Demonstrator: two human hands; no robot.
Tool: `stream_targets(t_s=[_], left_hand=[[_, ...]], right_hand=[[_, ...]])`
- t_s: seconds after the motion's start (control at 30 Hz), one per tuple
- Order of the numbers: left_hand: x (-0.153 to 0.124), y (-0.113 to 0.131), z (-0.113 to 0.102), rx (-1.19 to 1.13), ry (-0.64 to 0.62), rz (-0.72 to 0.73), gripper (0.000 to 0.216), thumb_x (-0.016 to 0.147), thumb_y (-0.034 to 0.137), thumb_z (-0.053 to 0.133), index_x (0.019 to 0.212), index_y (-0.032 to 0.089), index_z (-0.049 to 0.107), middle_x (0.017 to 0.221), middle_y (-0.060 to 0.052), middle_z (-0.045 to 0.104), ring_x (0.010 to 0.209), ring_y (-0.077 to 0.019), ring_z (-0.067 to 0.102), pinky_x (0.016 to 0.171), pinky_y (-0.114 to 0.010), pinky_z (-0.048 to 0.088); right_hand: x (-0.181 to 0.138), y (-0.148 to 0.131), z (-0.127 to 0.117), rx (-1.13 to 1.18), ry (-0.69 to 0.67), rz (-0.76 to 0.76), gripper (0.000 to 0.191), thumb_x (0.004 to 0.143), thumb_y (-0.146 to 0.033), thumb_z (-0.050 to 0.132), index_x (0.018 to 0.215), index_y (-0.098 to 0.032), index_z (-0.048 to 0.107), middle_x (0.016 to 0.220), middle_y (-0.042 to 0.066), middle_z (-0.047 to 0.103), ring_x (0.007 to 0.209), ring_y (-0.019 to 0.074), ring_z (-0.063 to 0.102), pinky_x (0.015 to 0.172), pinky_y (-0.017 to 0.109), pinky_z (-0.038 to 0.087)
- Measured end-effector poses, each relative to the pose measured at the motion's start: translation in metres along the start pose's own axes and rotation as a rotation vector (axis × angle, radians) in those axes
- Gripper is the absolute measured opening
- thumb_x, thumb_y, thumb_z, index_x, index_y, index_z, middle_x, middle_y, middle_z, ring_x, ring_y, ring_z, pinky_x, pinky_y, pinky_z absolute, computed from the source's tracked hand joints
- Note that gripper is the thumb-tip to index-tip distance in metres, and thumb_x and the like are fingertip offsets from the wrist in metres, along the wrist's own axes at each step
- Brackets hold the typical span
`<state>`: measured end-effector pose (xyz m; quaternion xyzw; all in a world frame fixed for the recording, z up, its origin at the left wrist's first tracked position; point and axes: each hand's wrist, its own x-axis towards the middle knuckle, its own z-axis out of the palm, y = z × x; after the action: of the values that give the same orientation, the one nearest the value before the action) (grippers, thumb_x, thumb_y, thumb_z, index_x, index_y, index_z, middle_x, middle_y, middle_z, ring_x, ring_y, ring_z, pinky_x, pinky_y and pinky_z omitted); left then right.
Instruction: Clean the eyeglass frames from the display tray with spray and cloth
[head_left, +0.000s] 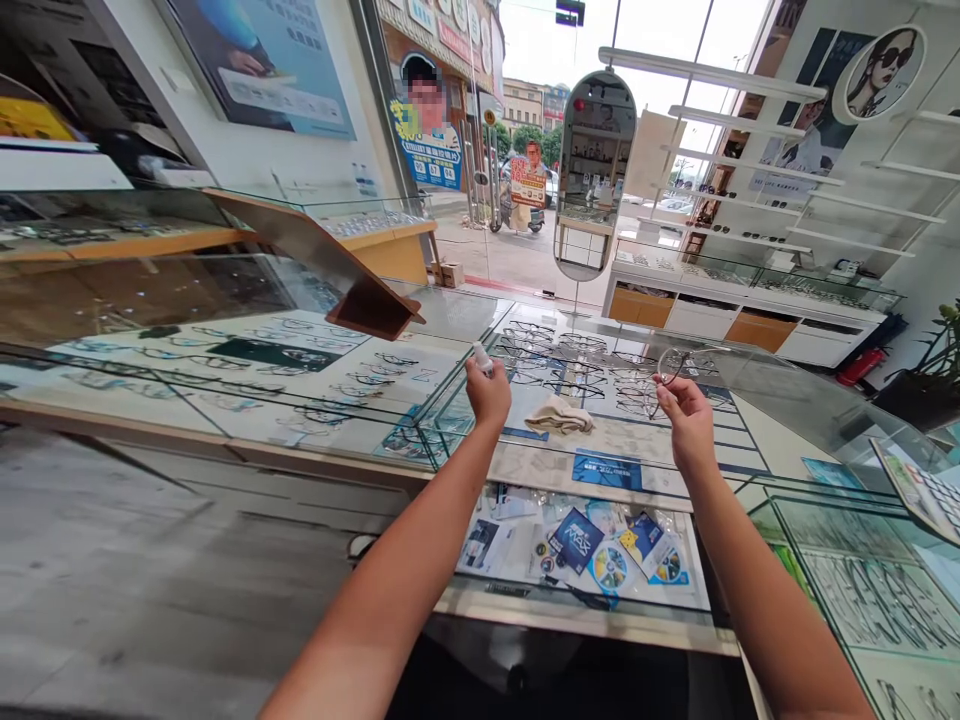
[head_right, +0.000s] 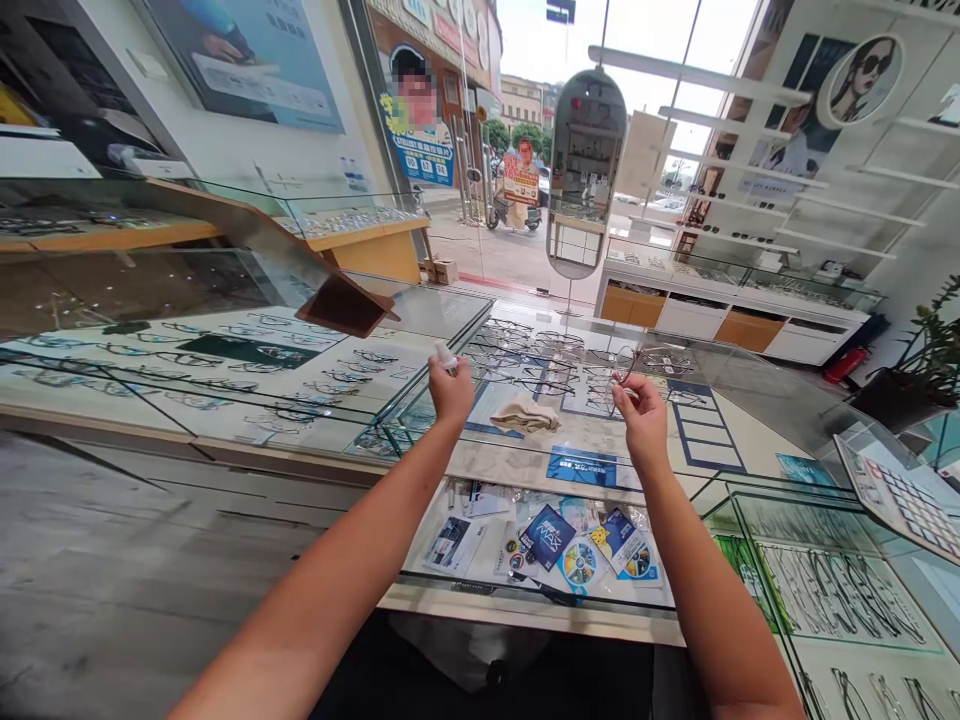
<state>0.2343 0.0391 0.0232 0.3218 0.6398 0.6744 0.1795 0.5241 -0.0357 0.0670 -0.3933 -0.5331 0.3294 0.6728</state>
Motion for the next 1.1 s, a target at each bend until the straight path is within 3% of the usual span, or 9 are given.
stream_targets(t_s=[0.1, 0.17, 0.37, 0.53, 0.67, 0.83, 1.0, 1.1], left_hand=[[-0.009, 0.014, 0.004, -0.217, -0.212, -0.044, 0.021, 0.085, 0.032, 0.066, 0.082, 0.024, 0.047, 0.061, 0.006, 0.048, 0.052, -0.0126, 0.05, 0.056, -0.025, 0.043], [-0.019, 0.025, 0.005, -0.372, -0.403, -0.101, 0.029, 0.083, 0.04, 0.066, 0.074, 0.024, 0.044, 0.054, 0.009, 0.038, 0.043, -0.0091, 0.038, 0.047, -0.023, 0.036], [-0.045, 0.051, -0.007, -0.697, -1.03, -0.351, 0.053, 0.074, 0.057, 0.079, 0.064, 0.022, 0.041, 0.046, 0.011, 0.03, 0.036, -0.0049, 0.027, 0.038, -0.019, 0.027], [-0.054, 0.062, -0.015, -0.789, -1.36, -0.431, 0.064, 0.076, 0.078, 0.07, 0.061, 0.019, 0.049, 0.045, 0.008, 0.034, 0.037, -0.0075, 0.032, 0.041, -0.022, 0.034], [-0.062, 0.065, -0.015, -0.842, -1.427, -0.452, 0.071, 0.081, 0.085, 0.059, 0.058, 0.018, 0.052, 0.048, 0.003, 0.04, 0.045, -0.0109, 0.041, 0.05, -0.026, 0.046], [-0.07, 0.068, -0.013, -0.863, -1.34, -0.577, 0.068, 0.088, 0.08, 0.053, 0.062, 0.017, 0.055, 0.065, -0.003, 0.052, 0.067, -0.0173, 0.057, 0.066, -0.032, 0.059], [-0.074, 0.069, -0.013, -0.796, -1.291, -0.587, 0.065, 0.086, 0.079, 0.058, 0.068, 0.017, 0.058, 0.078, -0.004, 0.056, 0.077, -0.0192, 0.061, 0.07, -0.039, 0.063], [-0.076, 0.07, -0.013, -0.738, -1.28, -0.546, 0.065, 0.084, 0.081, 0.059, 0.069, 0.018, 0.058, 0.08, -0.005, 0.056, 0.08, -0.021, 0.062, 0.064, -0.035, 0.06]], right_hand=[[-0.002, -0.004, 0.002, 0.005, -0.018, 0.017, 0.038, 0.07, -0.055, 0.089, 0.086, -0.027, 0.069, 0.099, 0.004, 0.077, 0.108, 0.0248, 0.07, 0.097, 0.04, 0.052], [-0.004, -0.007, 0.005, 0.02, -0.025, 0.038, 0.039, 0.068, -0.056, 0.09, 0.083, -0.027, 0.068, 0.097, 0.004, 0.078, 0.11, 0.026, 0.07, 0.101, 0.042, 0.051], [-0.012, -0.011, 0.013, 0.091, -0.054, 0.143, 0.044, 0.063, -0.059, 0.093, 0.078, -0.027, 0.065, 0.09, 0.003, 0.079, 0.104, 0.0259, 0.073, 0.097, 0.042, 0.052], [-0.023, -0.015, 0.021, 0.166, -0.135, 0.26, 0.044, 0.063, -0.057, 0.094, 0.077, -0.027, 0.066, 0.092, 0.002, 0.08, 0.102, 0.0236, 0.074, 0.103, 0.041, 0.051], [-0.03, -0.018, 0.027, 0.177, -0.181, 0.299, 0.045, 0.061, -0.06, 0.094, 0.075, -0.027, 0.066, 0.088, 0.002, 0.08, 0.1, 0.024, 0.073, 0.103, 0.042, 0.051], [-0.031, -0.017, 0.03, 0.177, -0.199, 0.32, 0.046, 0.061, -0.06, 0.093, 0.074, -0.026, 0.065, 0.086, 0.002, 0.078, 0.101, 0.0242, 0.073, 0.103, 0.04, 0.052], [-0.032, -0.019, 0.031, 0.193, -0.191, 0.345, 0.047, 0.058, -0.06, 0.095, 0.075, -0.026, 0.066, 0.09, 0.002, 0.08, 0.1, 0.0244, 0.074, 0.099, 0.04, 0.053], [-0.032, -0.021, 0.031, 0.195, -0.2, 0.355, 0.047, 0.059, -0.06, 0.094, 0.075, -0.026, 0.066, 0.088, 0.003, 0.079, 0.101, 0.0246, 0.074, 0.098, 0.039, 0.053]])
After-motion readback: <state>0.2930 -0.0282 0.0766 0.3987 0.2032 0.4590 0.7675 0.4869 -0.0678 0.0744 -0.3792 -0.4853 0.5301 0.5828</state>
